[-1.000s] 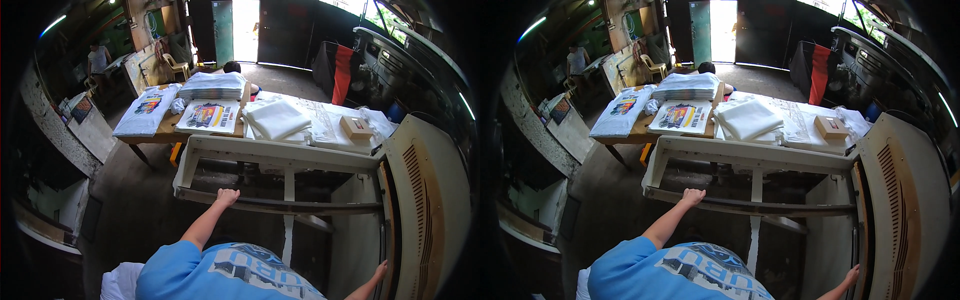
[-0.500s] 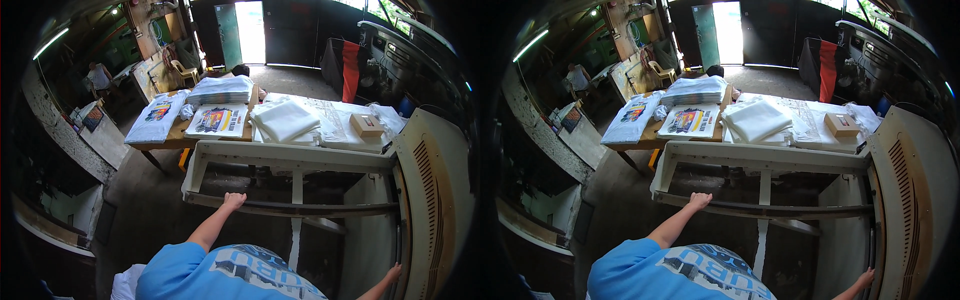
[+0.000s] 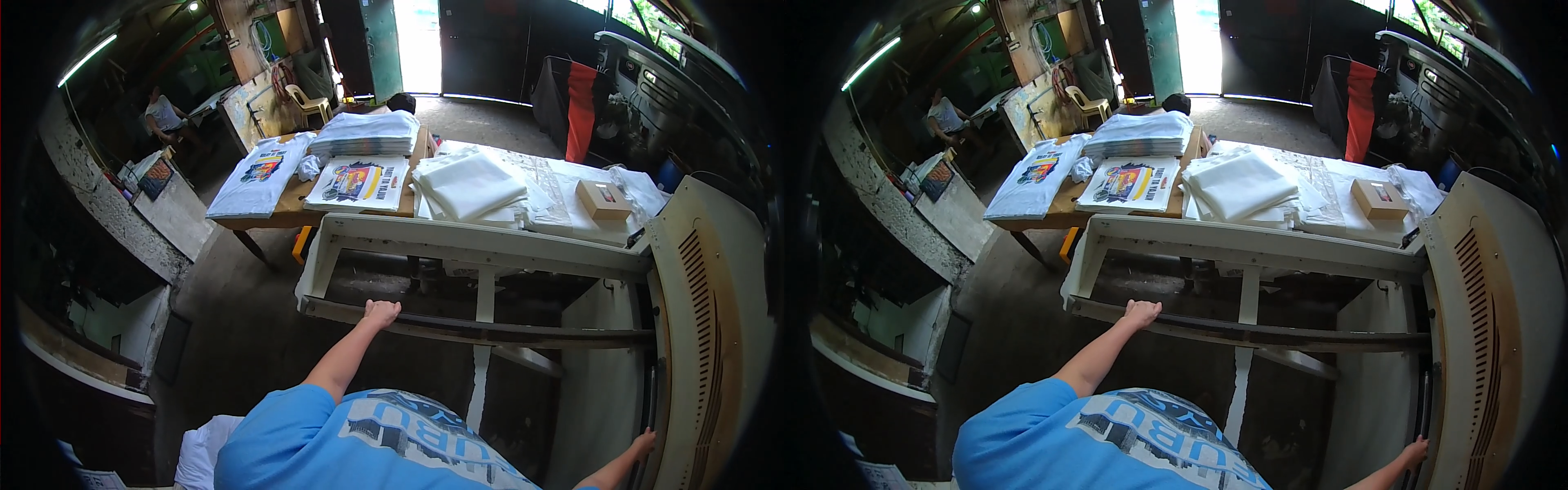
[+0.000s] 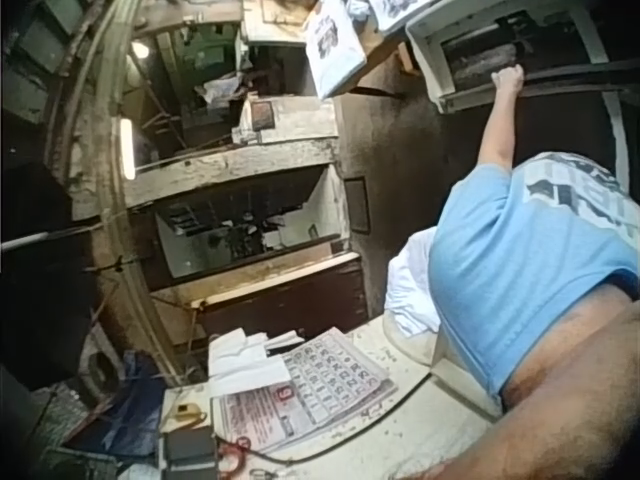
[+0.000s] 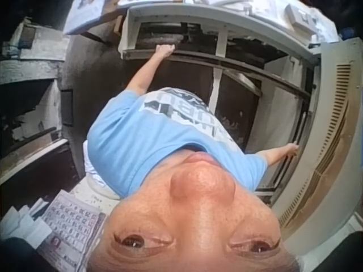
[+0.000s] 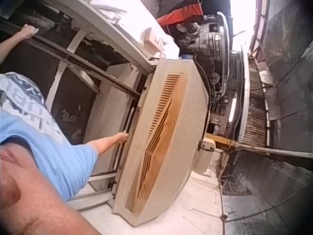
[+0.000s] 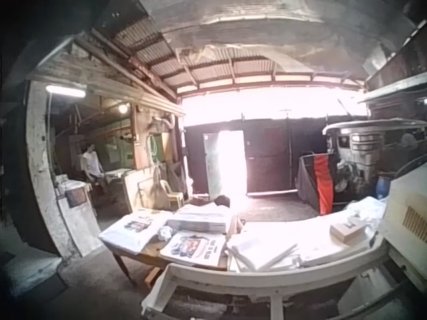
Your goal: Using a heat press machine to apply print transfers to white t-shirts.
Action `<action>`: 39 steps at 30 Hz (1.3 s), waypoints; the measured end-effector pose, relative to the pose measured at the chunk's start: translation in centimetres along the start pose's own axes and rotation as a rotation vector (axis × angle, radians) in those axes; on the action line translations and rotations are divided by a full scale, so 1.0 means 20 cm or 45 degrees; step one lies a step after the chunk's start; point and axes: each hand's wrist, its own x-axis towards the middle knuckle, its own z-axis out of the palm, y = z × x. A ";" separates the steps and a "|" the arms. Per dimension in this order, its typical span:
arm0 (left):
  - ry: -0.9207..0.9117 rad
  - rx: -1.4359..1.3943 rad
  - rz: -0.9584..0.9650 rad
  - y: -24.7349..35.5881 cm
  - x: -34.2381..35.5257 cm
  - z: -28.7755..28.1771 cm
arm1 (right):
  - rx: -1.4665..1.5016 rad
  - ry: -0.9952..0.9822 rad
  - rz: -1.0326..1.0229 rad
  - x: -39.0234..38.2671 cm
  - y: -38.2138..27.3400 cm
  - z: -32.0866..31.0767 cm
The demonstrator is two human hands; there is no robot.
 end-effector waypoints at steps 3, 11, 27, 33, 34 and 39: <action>-0.041 0.000 -0.027 0.02 -0.01 -0.02 | 0.026 -0.015 0.017 0.04 0.00 0.01; -0.073 0.018 -0.072 0.07 0.00 -0.03 | -0.051 0.030 0.030 0.13 0.02 0.07; 0.023 0.021 0.017 0.10 0.01 -0.03 | 0.095 -0.138 0.019 0.25 0.15 0.10; 0.055 0.077 0.025 0.03 -0.02 -0.01 | -0.161 0.237 0.109 -0.16 -0.09 -0.03; 0.053 0.074 0.028 0.03 -0.01 0.00 | -0.204 0.286 0.070 -0.19 -0.09 0.00; 0.041 0.091 -0.013 0.01 0.01 0.03 | -0.228 0.359 -0.033 -0.22 -0.05 0.00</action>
